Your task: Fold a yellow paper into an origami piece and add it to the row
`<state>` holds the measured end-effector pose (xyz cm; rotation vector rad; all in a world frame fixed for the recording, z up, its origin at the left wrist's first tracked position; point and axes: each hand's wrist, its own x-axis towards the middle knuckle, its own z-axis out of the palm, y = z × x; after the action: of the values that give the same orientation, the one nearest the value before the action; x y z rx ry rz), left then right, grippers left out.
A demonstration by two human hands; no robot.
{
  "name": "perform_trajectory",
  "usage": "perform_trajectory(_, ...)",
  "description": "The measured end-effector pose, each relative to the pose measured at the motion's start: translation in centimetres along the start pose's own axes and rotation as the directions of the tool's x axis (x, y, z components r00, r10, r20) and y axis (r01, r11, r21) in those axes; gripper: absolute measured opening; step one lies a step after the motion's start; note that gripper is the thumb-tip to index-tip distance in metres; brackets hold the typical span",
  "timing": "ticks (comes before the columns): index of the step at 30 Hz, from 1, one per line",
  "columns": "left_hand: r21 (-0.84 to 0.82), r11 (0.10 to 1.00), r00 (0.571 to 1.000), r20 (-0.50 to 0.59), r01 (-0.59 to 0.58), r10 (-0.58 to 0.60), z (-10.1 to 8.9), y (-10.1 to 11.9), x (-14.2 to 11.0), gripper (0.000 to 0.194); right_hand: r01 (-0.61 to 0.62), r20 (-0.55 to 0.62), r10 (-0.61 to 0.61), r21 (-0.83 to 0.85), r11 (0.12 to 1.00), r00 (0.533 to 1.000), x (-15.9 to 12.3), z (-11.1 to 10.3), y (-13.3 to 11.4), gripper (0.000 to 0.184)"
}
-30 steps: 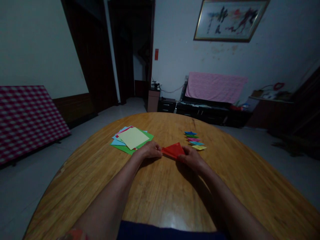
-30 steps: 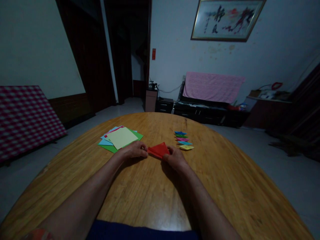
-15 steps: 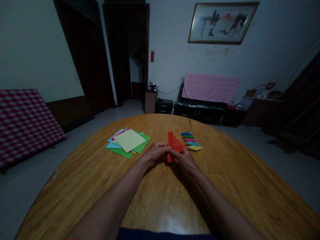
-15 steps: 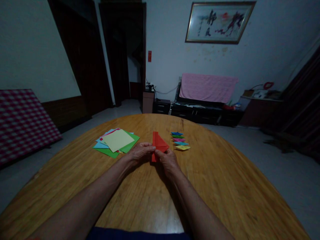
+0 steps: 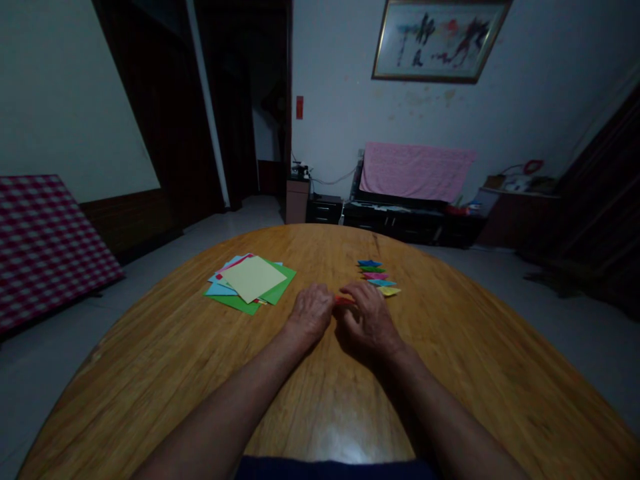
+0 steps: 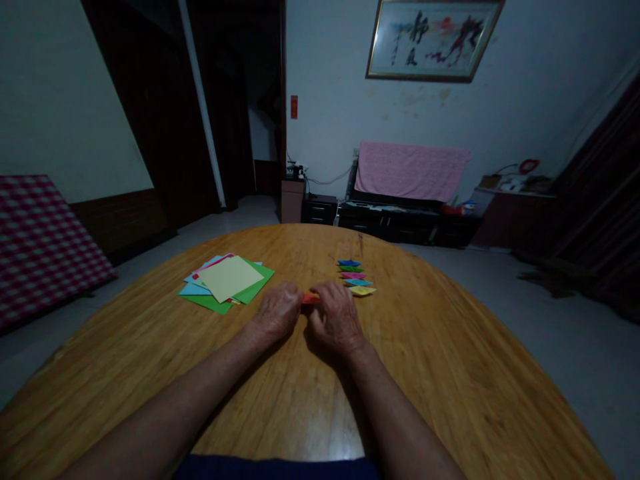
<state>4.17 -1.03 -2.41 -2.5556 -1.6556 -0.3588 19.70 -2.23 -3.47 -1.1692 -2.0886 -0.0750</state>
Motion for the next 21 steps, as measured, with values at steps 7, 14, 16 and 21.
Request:
perform_trajectory(7, -0.079, 0.995, 0.986, 0.149, -0.066, 0.077, 0.1, -1.5, -0.1, 0.028, -0.021, 0.274, 0.050, -0.105, 0.994, 0.960, -0.9, 0.6, 0.6, 0.015)
perform_trajectory(14, -0.251, 0.966, 0.976, 0.190, -0.054, 0.104, -1.4, -4.1, 0.0, 0.021, -0.034, 0.280, 0.052, -0.070, 0.997, 0.958, -0.6, 0.6, 0.9, 0.019)
perform_trajectory(16, -0.300, 0.953, 0.972, 0.214, -0.033, 0.101, -1.5, -4.4, 0.0, 0.022, -0.056, 0.275, 0.075, -0.079, 0.995, 0.959, -0.5, 0.6, 0.9, 0.021)
perform_trajectory(21, -0.368, 0.930, 0.971, 0.222, 0.000, 0.088, -0.7, -5.0, 0.5, 0.027, -0.127, 0.248, 0.150, -0.105, 0.986, 0.957, -0.4, 1.1, 1.2, 0.025)
